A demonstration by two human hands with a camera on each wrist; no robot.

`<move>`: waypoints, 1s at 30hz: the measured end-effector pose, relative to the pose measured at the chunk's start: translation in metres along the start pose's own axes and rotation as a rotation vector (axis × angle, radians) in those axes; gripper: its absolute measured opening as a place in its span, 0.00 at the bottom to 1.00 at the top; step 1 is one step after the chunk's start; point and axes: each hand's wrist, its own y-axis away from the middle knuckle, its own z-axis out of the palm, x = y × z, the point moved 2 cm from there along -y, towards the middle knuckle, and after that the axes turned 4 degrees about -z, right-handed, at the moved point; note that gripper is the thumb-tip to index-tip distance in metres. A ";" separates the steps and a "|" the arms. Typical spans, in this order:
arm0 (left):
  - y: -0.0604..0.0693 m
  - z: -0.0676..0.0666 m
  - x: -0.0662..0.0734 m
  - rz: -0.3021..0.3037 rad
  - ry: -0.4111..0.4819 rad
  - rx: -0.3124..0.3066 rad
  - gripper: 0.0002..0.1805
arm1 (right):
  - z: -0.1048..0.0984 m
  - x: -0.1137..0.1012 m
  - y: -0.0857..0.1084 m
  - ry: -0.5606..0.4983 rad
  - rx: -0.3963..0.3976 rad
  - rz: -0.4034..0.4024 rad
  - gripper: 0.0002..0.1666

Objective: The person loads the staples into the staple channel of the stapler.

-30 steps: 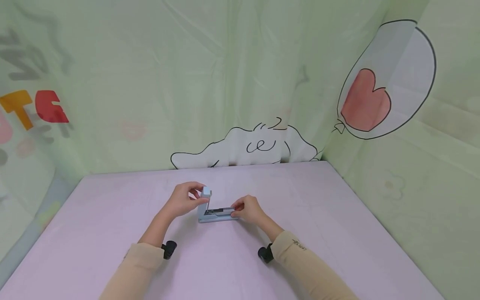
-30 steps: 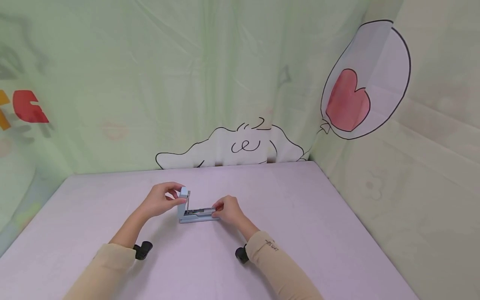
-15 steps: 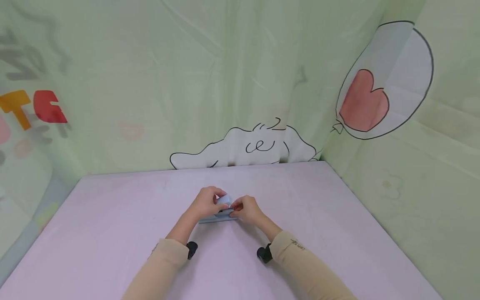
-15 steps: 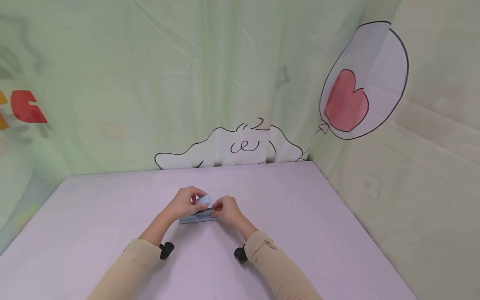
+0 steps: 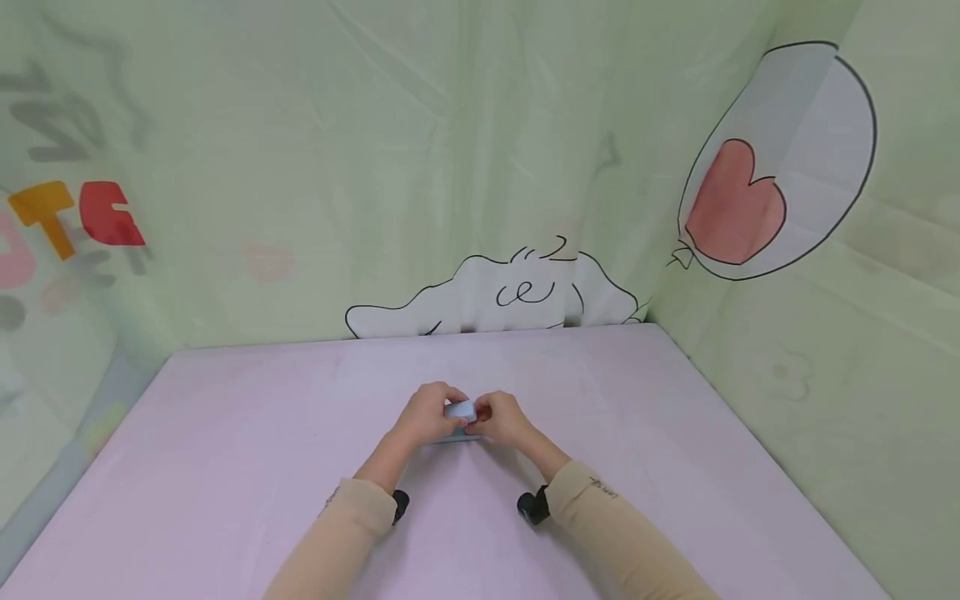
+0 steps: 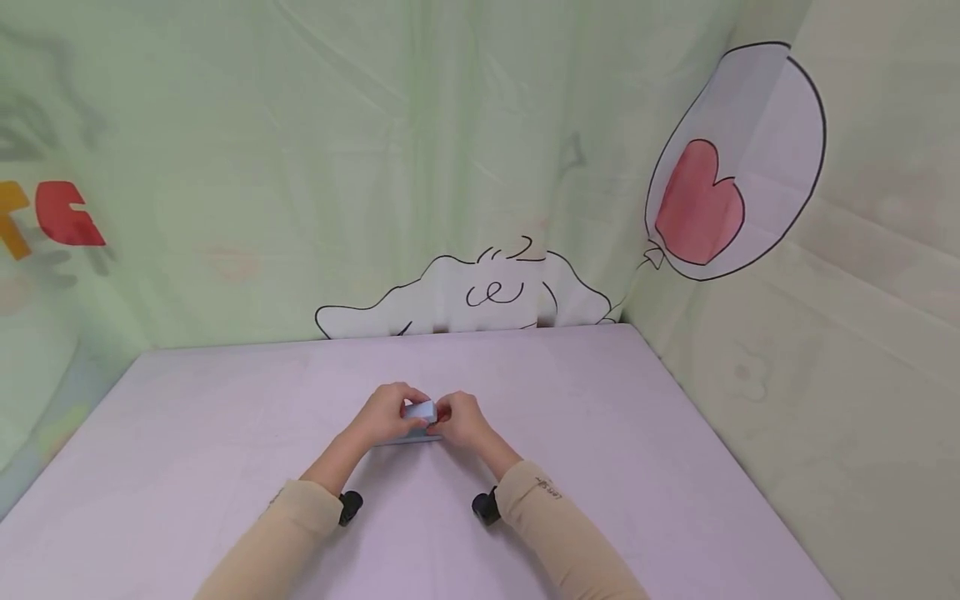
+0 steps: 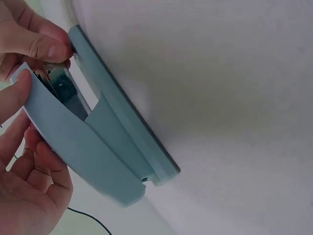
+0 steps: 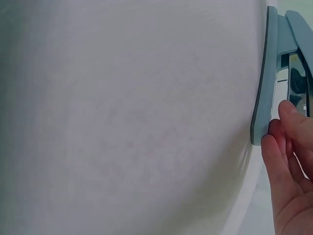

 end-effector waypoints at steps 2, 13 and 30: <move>0.001 0.001 0.000 -0.015 -0.014 -0.002 0.15 | 0.000 0.000 0.000 0.003 -0.002 0.009 0.09; -0.001 0.004 0.000 -0.031 -0.001 0.011 0.15 | -0.003 0.001 -0.002 -0.009 0.002 0.050 0.10; 0.001 0.005 0.002 -0.058 -0.002 0.012 0.15 | -0.006 0.003 -0.006 -0.044 -0.030 0.086 0.11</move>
